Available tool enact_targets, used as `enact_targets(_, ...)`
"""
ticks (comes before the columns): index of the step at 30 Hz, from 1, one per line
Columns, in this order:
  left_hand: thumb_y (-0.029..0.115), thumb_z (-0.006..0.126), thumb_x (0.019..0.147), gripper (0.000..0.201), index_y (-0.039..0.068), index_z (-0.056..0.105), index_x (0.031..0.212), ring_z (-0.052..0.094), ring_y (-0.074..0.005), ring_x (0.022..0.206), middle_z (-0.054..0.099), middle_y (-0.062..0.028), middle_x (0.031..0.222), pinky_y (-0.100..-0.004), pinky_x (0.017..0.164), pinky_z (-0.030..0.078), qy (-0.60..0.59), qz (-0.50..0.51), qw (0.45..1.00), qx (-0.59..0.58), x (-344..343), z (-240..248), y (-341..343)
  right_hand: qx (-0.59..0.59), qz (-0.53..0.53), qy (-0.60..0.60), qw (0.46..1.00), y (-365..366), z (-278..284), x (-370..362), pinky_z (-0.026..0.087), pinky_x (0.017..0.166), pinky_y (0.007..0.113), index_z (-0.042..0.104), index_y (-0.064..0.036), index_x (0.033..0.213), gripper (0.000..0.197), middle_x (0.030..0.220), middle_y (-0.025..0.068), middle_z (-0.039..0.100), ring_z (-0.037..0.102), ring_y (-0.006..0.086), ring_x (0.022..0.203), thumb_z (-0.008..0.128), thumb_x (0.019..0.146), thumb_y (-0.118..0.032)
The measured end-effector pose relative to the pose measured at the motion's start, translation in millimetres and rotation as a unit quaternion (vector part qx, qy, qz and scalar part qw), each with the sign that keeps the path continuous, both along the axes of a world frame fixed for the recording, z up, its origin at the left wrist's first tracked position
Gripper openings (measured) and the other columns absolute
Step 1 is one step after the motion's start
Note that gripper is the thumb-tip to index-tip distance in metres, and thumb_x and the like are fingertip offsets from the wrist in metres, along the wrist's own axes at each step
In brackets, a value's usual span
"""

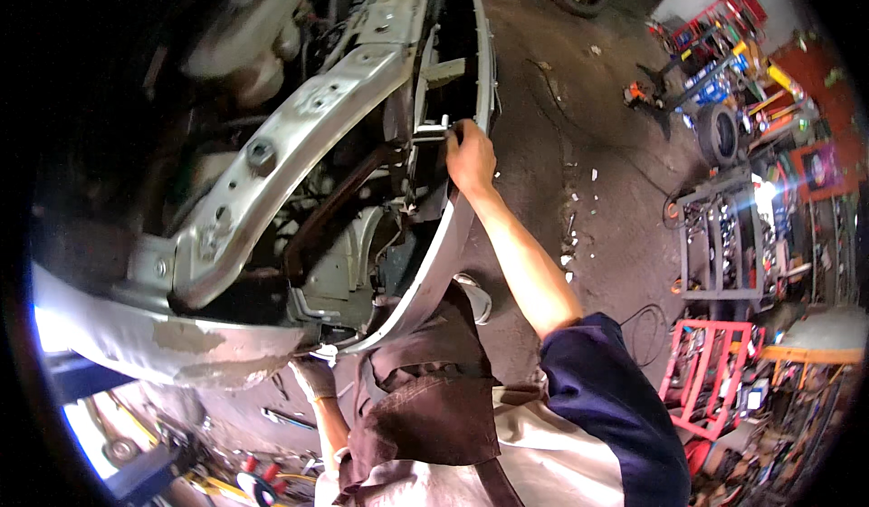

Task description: The person removes a damaged bumper cover from a silver car using a pry tool and hands, then installs a new headlight assembly into the front of the vehicle.

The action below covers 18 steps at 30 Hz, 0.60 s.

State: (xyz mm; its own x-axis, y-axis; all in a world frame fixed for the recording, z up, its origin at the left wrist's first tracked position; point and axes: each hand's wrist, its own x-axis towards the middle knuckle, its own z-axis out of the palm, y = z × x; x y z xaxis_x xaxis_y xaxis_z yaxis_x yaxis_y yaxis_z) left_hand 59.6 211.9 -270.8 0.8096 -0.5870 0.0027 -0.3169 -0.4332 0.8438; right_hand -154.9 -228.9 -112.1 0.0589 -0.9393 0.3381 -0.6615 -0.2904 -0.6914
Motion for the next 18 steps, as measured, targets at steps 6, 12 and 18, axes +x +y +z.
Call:
enact_targets(6,0.052,0.026,0.098,0.062,0.004,0.039,0.135,0.043,-0.0233,0.122,0.044,-0.0096,0.137,-0.0380,0.110,0.027,0.473,0.106,0.803,-0.347,0,21,-12,0.123,-0.033,-0.068,0.990,-35,-41,-12,0.049,0.069,0.041,0.066,-0.0028,0.083,0.018,0.080,0.0167,0.066,0.064,0.0339,0.077,0.072,0.074,-0.018)
enact_targets(12,0.033,0.034,0.101,0.045,0.001,0.036,0.132,0.043,-0.0201,0.120,0.045,-0.0101,0.133,-0.0351,0.107,0.026,-0.084,-0.017,0.990,0.109,-5,27,-3,0.147,-0.029,-0.062,0.987,-35,-39,-12,0.048,0.071,0.045,0.065,-0.0024,0.082,0.020,0.082,0.0194,0.065,0.062,0.0385,0.083,0.072,0.074,-0.019)
enact_targets(18,0.031,0.036,0.100,0.042,0.001,0.038,0.129,0.044,-0.0189,0.114,0.046,-0.0088,0.125,-0.0340,0.101,0.029,-0.010,0.011,0.997,0.075,-15,37,-15,0.129,-0.038,-0.086,0.987,-31,-38,-11,0.048,0.071,0.047,0.065,-0.0018,0.082,0.015,0.081,0.0208,0.064,0.062,0.0395,0.082,0.069,0.076,-0.015)
